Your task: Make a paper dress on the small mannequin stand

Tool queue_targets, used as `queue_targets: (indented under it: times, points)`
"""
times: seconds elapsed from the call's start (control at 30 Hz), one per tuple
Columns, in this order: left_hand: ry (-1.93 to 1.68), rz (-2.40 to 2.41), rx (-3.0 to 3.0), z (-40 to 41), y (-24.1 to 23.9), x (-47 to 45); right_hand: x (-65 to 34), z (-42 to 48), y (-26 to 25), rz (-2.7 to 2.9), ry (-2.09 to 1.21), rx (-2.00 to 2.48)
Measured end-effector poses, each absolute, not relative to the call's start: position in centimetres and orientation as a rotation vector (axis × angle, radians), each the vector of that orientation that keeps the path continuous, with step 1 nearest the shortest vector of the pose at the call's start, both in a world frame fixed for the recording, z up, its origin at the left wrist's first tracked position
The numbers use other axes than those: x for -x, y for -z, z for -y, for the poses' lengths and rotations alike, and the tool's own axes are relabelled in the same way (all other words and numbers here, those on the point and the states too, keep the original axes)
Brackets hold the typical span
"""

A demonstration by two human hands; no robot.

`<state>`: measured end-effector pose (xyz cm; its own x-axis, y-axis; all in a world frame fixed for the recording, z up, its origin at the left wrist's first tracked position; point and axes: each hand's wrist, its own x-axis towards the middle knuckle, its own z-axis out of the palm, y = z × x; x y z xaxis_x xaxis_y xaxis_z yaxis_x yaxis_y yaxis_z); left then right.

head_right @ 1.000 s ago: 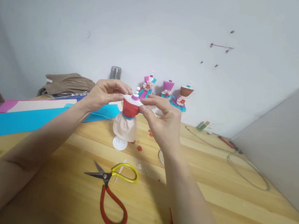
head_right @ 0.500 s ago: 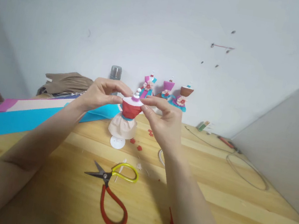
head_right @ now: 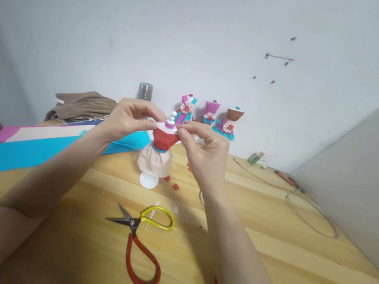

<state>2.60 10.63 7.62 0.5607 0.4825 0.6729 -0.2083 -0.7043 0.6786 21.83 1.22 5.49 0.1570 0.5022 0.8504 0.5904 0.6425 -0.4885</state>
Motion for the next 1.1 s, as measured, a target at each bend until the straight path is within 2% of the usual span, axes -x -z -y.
queue_targets:
  times: [0.33,1.1]
  points:
    - [-1.118,-0.134,-2.032,-11.5,-7.6,-2.0,-23.0,-1.0,-5.8,1.615,-0.042,0.942]
    - [-1.151,-0.15,-2.044,-11.3,-7.8,-2.1,-22.9,-0.6,-6.2,1.635,-0.089,0.959]
